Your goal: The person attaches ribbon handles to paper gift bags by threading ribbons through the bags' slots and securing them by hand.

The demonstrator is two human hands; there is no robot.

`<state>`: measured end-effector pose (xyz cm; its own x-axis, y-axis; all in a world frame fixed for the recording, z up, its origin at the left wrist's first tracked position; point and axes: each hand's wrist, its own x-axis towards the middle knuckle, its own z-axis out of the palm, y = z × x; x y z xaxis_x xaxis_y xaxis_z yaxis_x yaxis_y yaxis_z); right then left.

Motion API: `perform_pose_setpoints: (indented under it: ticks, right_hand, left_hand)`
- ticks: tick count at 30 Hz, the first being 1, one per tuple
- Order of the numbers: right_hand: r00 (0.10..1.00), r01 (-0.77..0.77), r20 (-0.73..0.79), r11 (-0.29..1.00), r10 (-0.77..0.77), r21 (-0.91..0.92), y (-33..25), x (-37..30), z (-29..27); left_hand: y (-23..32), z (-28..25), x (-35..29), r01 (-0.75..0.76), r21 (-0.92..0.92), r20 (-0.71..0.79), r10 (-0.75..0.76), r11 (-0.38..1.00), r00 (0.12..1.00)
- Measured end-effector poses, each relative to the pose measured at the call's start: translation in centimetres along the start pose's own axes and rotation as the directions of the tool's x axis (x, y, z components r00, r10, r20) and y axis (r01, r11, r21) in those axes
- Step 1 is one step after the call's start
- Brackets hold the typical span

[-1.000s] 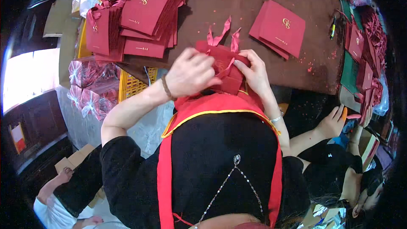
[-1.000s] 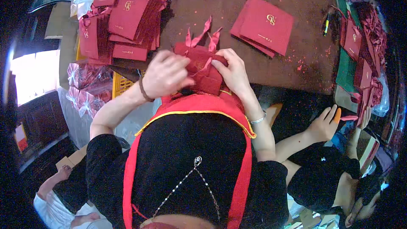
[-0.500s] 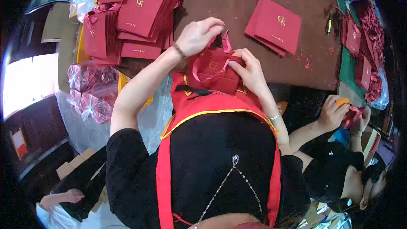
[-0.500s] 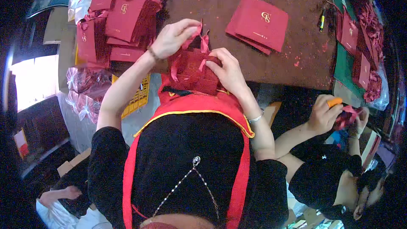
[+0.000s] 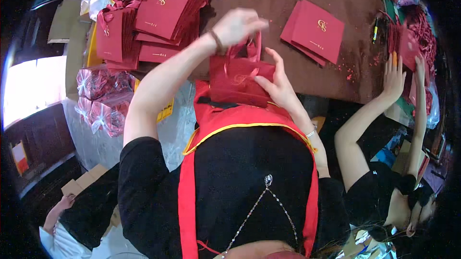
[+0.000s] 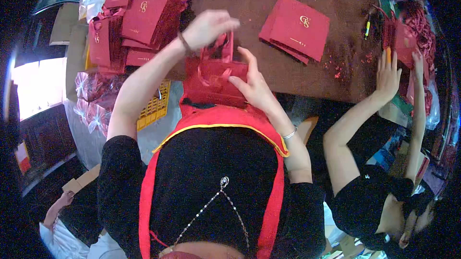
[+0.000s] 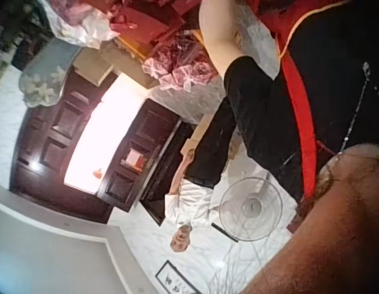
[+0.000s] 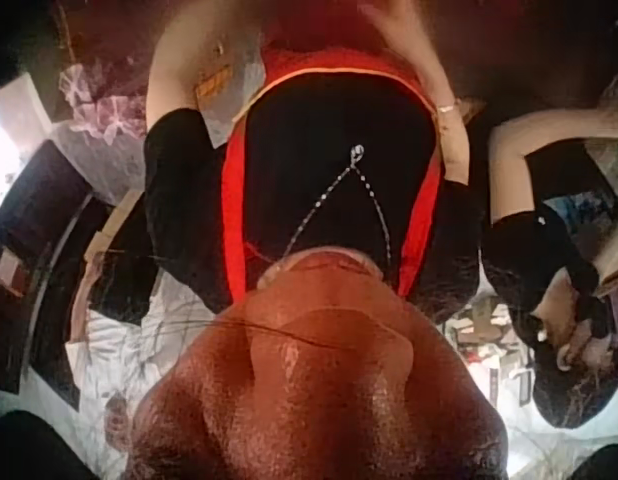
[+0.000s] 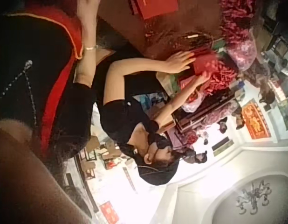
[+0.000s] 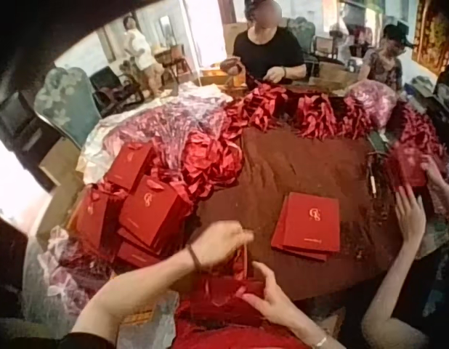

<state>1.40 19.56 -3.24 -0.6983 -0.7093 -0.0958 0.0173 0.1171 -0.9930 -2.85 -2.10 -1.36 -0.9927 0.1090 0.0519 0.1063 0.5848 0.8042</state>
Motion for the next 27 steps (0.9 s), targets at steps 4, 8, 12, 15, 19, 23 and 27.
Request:
perform_pose_setpoints:
  ticks: [4,8,12,15,19,23,27]
  right_hand:
    - [1.0,0.02,0.0,0.999,-0.02,0.03,-1.0,0.3,-0.5]
    - [1.0,0.009,-0.027,0.987,-0.005,0.161,-0.8,0.5,-1.2]
    - [0.979,0.1,-0.2,0.954,-0.043,0.284,0.2,0.8,-2.1]
    - [0.966,0.103,-0.255,0.855,0.035,0.508,-2.2,1.4,-1.6]
    - [0.955,-0.007,-0.267,0.915,0.125,0.404,-0.6,1.8,-2.2]
    - [0.941,0.029,-0.309,0.877,0.137,0.48,0.3,1.9,-2.2]
    - [0.945,0.065,-0.305,0.848,0.117,0.527,-0.9,2.5,-1.8]
  left_hand:
    - [1.4,-2.3,2.4,0.183,-0.068,-0.129,-0.191,0.981,0.973]
    - [1.1,-2.8,2.3,0.2,-0.306,-0.086,-0.236,0.931,0.968]
    - [1.7,-4.8,-1.4,0.155,-0.382,-0.18,-0.238,0.911,0.954]
    - [1.2,-3.8,-5.5,0.152,-0.533,0.031,-0.16,0.832,0.987]
    - [2.5,-1.6,-8.1,0.292,-0.398,0.051,-0.297,0.87,0.954]
    - [4.1,-1.5,-8.9,0.139,-0.53,0.009,-0.159,0.836,0.987]
    - [7.5,-2.0,-10.1,0.065,-0.611,0.038,-0.053,0.789,0.998]
